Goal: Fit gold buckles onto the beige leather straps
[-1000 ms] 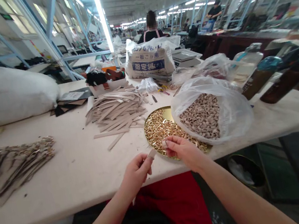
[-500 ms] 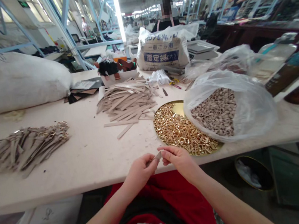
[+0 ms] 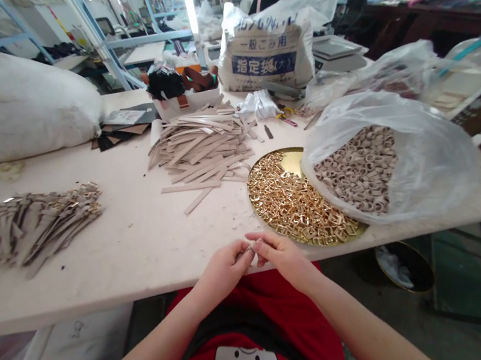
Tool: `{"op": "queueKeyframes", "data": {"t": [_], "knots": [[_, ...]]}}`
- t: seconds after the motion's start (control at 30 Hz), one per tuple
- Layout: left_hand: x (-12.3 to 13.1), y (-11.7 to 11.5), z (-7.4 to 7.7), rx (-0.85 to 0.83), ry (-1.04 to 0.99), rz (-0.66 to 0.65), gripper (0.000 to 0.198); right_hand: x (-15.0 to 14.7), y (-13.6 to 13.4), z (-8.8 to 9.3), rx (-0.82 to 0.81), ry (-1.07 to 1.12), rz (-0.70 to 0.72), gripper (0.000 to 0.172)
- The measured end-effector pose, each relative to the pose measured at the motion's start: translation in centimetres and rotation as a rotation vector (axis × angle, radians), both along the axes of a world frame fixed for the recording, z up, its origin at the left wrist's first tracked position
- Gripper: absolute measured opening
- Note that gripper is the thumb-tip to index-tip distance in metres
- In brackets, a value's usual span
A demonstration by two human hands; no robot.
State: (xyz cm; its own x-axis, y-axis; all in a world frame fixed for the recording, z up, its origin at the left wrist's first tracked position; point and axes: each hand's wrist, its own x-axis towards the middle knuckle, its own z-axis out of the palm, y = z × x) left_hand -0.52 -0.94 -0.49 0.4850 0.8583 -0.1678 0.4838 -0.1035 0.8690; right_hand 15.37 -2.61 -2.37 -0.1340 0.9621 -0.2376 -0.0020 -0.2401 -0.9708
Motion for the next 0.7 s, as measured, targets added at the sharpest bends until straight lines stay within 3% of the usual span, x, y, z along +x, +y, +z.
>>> {"op": "queueKeyframes", "data": {"t": [0.1, 0.23, 0.37, 0.5, 0.7], "knots": [[0.3, 0.0, -0.3, -0.051, -0.091, 0.048, 0.023, -0.6, 0.1, -1.0, -0.071, 0.118, -0.159, 0.030], [0.1, 0.3, -1.0, -0.112, -0.149, 0.071, 0.024, -1.5, -0.6, -1.3, -0.074, 0.200, -0.160, 0.028], [-0.1, 0.5, -1.4, -0.116, -0.152, 0.112, 0.024, -1.6, -1.0, -0.8, -0.091, 0.350, -0.256, 0.037], [-0.2, 0.1, -1.6, -0.131, -0.146, 0.135, 0.022, -1.6, -1.1, -0.9, -0.239, 0.450, -0.198, 0.022], [-0.6, -0.9, -1.0, -0.017, 0.095, 0.158, 0.019, -1.3, -2.1, -2.1, -0.403, 0.522, 0.014, 0.023]]}}
